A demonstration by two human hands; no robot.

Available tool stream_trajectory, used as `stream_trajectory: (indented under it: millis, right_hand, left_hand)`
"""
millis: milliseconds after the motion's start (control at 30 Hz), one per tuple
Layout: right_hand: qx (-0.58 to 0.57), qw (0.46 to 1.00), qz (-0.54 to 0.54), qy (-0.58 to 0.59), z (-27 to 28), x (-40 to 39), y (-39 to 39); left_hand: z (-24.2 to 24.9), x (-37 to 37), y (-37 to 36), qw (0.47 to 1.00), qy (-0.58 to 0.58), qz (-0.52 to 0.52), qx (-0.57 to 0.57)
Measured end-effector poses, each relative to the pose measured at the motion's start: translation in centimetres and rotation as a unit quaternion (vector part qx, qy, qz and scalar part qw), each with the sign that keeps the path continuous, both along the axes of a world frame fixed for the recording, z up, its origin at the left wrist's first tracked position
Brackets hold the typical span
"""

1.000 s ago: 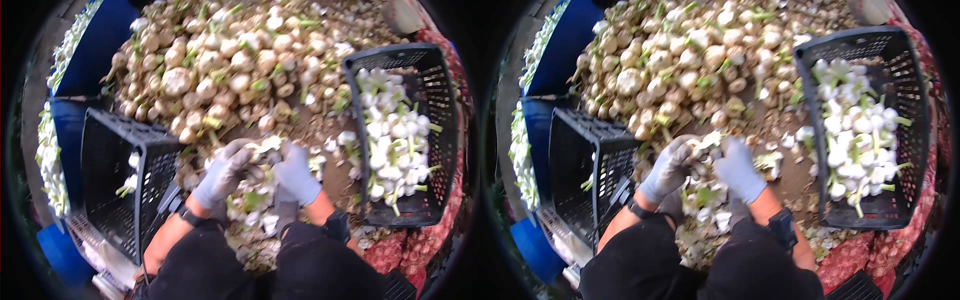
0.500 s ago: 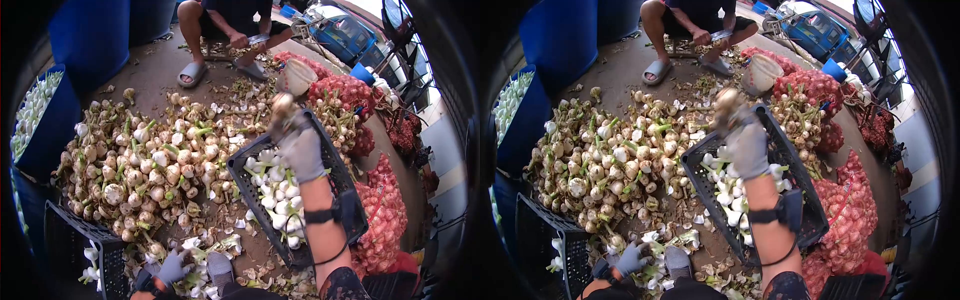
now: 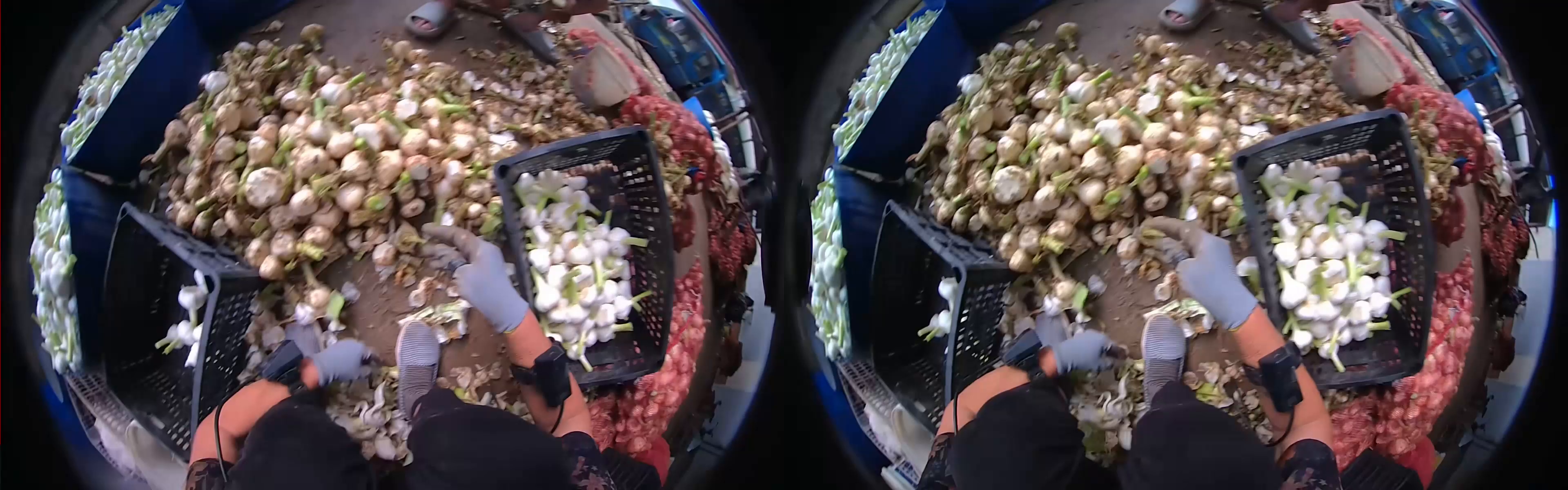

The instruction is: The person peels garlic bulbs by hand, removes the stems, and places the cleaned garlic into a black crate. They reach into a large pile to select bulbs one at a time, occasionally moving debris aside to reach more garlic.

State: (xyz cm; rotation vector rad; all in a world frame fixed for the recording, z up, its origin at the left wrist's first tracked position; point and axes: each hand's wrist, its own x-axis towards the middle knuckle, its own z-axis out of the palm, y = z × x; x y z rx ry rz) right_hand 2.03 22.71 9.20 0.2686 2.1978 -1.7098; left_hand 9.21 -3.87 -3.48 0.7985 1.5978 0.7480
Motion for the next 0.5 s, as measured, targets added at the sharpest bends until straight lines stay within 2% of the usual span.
stream_trajectory:
  millis: [33, 67, 100, 167, 233, 300, 367, 400, 433, 500]
  right_hand:
    - [0.109, 0.992, 0.006, 0.065, -2.7, 0.2, 0.2]
    - [0.213, 0.976, 0.017, 0.047, -3.2, -0.1, 0.3]
    - [0.266, 0.955, -0.020, 0.128, -5.8, -0.1, 0.6]
    - [0.423, 0.891, 0.061, 0.154, -8.0, -1.3, 0.4]
    - [0.436, 0.880, 0.120, 0.148, -9.8, -2.3, -1.7]
    - [0.405, 0.899, 0.138, 0.098, -11.7, -2.3, -2.3]
    - [0.232, 0.964, 0.013, 0.130, -11.3, -1.9, -2.2]
    - [0.000, 0.996, -0.077, 0.054, -10.7, -1.0, -3.1]
    - [-0.117, 0.989, -0.093, -0.022, -8.4, -0.1, -4.1]
    - [-0.274, 0.948, -0.115, -0.112, -6.9, 1.6, -5.1]
  left_hand:
    - [0.8, -0.5, -0.1, 0.986, 0.140, 0.085, 0.033]
    - [1.0, -0.9, -0.2, 0.978, 0.114, 0.157, 0.071]
    - [1.1, -1.1, -0.1, 0.963, 0.086, 0.228, 0.113]
    - [1.4, -2.0, -0.1, 0.955, 0.090, 0.261, 0.104]
    - [2.0, -3.4, 0.1, 0.947, 0.098, 0.290, 0.092]
    - [3.0, -4.7, 0.3, 0.926, 0.071, 0.364, 0.065]
    - [3.6, -5.7, 0.7, 0.882, 0.171, 0.431, 0.088]
    - [4.3, -6.2, 1.1, 0.858, 0.212, 0.452, 0.123]
    - [4.8, -6.6, 1.8, 0.824, 0.296, 0.452, 0.170]
    - [4.7, -6.8, 1.8, 0.870, 0.227, 0.401, 0.175]
